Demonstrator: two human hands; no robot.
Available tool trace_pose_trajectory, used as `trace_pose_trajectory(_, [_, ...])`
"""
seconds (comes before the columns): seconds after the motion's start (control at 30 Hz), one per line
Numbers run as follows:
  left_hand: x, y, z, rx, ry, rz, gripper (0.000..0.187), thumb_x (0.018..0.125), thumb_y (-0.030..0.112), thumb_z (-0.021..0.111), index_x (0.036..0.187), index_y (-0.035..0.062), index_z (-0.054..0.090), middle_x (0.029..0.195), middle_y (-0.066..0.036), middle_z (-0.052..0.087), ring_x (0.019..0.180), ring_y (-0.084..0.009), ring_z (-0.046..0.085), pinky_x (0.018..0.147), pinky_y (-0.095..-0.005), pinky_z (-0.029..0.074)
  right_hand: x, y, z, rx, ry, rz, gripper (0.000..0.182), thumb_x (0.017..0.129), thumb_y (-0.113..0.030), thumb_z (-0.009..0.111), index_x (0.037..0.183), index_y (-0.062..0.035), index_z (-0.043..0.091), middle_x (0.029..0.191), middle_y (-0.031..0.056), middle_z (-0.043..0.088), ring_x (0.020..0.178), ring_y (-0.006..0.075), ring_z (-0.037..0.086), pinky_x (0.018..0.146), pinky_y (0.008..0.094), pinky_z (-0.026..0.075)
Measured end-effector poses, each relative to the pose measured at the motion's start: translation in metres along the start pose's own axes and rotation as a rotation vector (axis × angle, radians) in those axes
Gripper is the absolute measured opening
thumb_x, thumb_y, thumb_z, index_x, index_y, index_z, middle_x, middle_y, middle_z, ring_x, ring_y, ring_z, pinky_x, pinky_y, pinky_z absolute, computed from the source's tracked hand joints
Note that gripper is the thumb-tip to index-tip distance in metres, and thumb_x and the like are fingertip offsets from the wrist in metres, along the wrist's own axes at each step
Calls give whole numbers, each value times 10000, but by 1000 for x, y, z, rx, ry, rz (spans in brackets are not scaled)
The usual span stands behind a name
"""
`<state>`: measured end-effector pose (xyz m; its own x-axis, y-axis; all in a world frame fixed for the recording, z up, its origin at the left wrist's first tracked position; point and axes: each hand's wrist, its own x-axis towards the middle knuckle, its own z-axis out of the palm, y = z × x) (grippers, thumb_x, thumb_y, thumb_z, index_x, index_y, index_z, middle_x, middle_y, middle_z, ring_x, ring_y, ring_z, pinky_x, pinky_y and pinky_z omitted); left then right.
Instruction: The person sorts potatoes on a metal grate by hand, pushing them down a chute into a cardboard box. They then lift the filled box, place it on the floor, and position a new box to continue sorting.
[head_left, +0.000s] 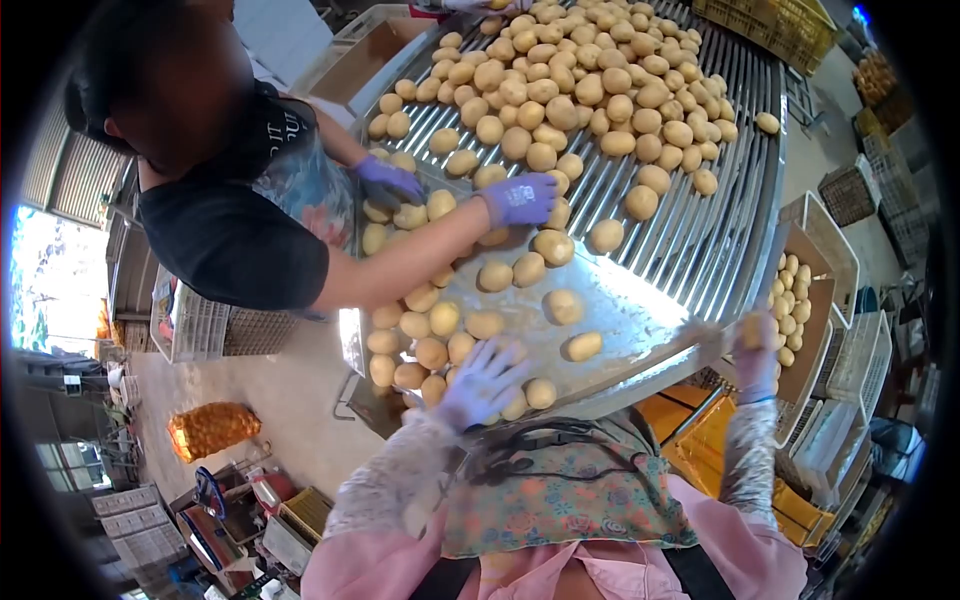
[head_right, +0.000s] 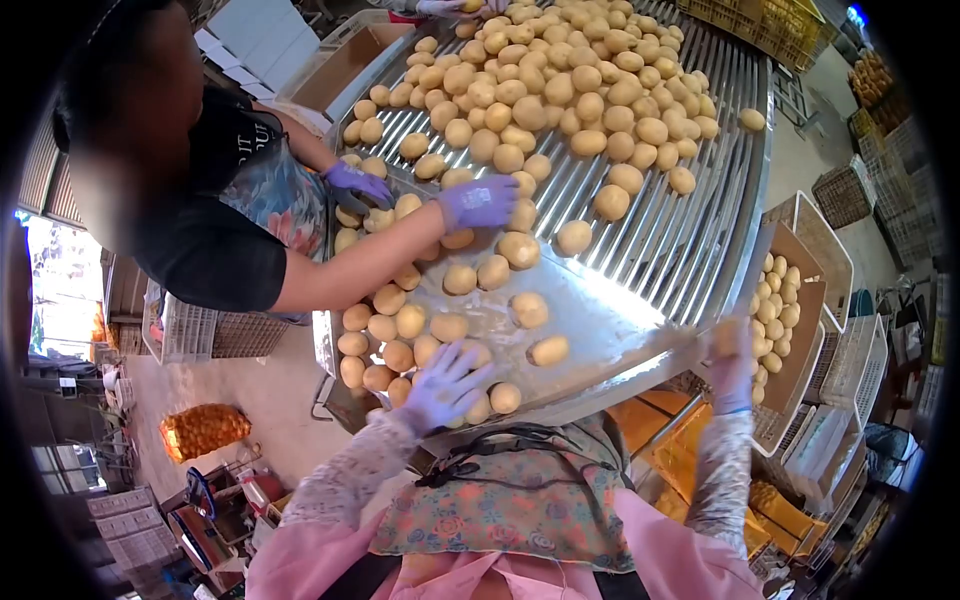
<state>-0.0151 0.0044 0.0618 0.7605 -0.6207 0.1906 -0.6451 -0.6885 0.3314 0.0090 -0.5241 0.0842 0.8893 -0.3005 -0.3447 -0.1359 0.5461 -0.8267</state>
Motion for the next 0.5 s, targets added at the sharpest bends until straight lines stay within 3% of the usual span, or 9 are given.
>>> trace_pose_trajectory(0.03, [-13, -6, -21, -70, -57, -42, 522, 874, 301, 668, 1361, 137, 573, 1369, -183, 540, 1294, -402, 478, 1092, -549, 382, 12, -30, -15, 83, 159, -38, 352, 1040, -359, 524, 1253, -85, 580, 1119, 56, 628, 968, 156, 626, 805, 270, 535])
trace_pose_trajectory(0.07, [-24, -19, -36, -28, -132, -218, 527, 885, 318, 659, 1376, 154, 561, 1403, -187, 511, 1315, -440, 447, 1092, -583, 365, 25, -54, -29, 163, 319, -74, 398, 1041, -385, 522, 1299, -86, 568, 1134, 61, 643, 1003, 167, 632, 832, 283, 535])
trace_pose_trajectory(0.1, [-26, -28, -42, 16, -198, -398, 532, 896, 336, 650, 1391, 170, 549, 1438, -191, 482, 1336, -479, 416, 1092, -616, 348, 38, -61, -53, 161, 318, -81, 398, 1041, -385, 522, 1299, -86, 568, 1134, 61, 643, 1003, 167, 632, 832, 283, 535])
trace_pose_trajectory(0.17, [-10, -28, -30, 94, -137, -497, 559, 895, 365, 645, 1404, 160, 537, 1450, -197, 469, 1334, -512, 395, 1093, -635, 331, 78, -48, -92, -424, 497, -377, 469, 1015, -370, 581, 1383, -84, 535, 1263, 96, 626, 1053, 198, 640, 882, 312, 532])
trace_pose_trajectory(0.23, [9, -21, -5, 249, -47, -696, 620, 892, 423, 634, 1430, 140, 513, 1475, -209, 444, 1331, -579, 352, 1094, -675, 296, 121, -23, -67, -735, 115, -271, 543, 989, -333, 627, 1456, -94, 487, 1399, 121, 548, 1146, 202, 606, 968, 347, 494])
trace_pose_trajectory(0.3, [31, -15, 22, 410, 51, -889, 685, 889, 481, 624, 1456, 121, 489, 1500, -221, 419, 1328, -646, 310, 1095, -714, 262, 130, -3, 32, -1100, -156, -306, 624, 965, -281, 651, 1520, -116, 418, 1509, 133, 454, 1300, 231, 517, 1058, 369, 442])
trace_pose_trajectory(0.33, [35, -6, 39, 340, 85, -747, 695, 893, 485, 622, 1465, 116, 485, 1507, -209, 419, 1332, -636, 316, 1106, -700, 264, 116, -11, 104, -1101, -328, -60, 707, 939, -304, 665, 1551, -107, 369, 1535, 174, 428, 1434, 296, 394, 1153, 394, 356])
trace_pose_trajectory(0.4, [46, 30, 44, 149, 59, -480, 681, 893, 477, 625, 1448, 104, 499, 1511, -180, 429, 1354, -605, 314, 1129, -675, 258, 159, 17, 140, -1423, -352, -444, 752, 905, -353, 693, 1539, -93, 384, 1538, 203, 421, 1440, 356, 391, 1175, 402, 338])
trace_pose_trajectory(0.5, [43, 42, 28, -2, -40, -185, 655, 881, 460, 635, 1418, 102, 519, 1508, -157, 440, 1375, -547, 324, 1137, -642, 270, 228, 52, 173, -1392, -150, -471, 780, 877, -416, 709, 1522, -95, 411, 1540, 190, 416, 1388, 364, 452, 1157, 407, 365])
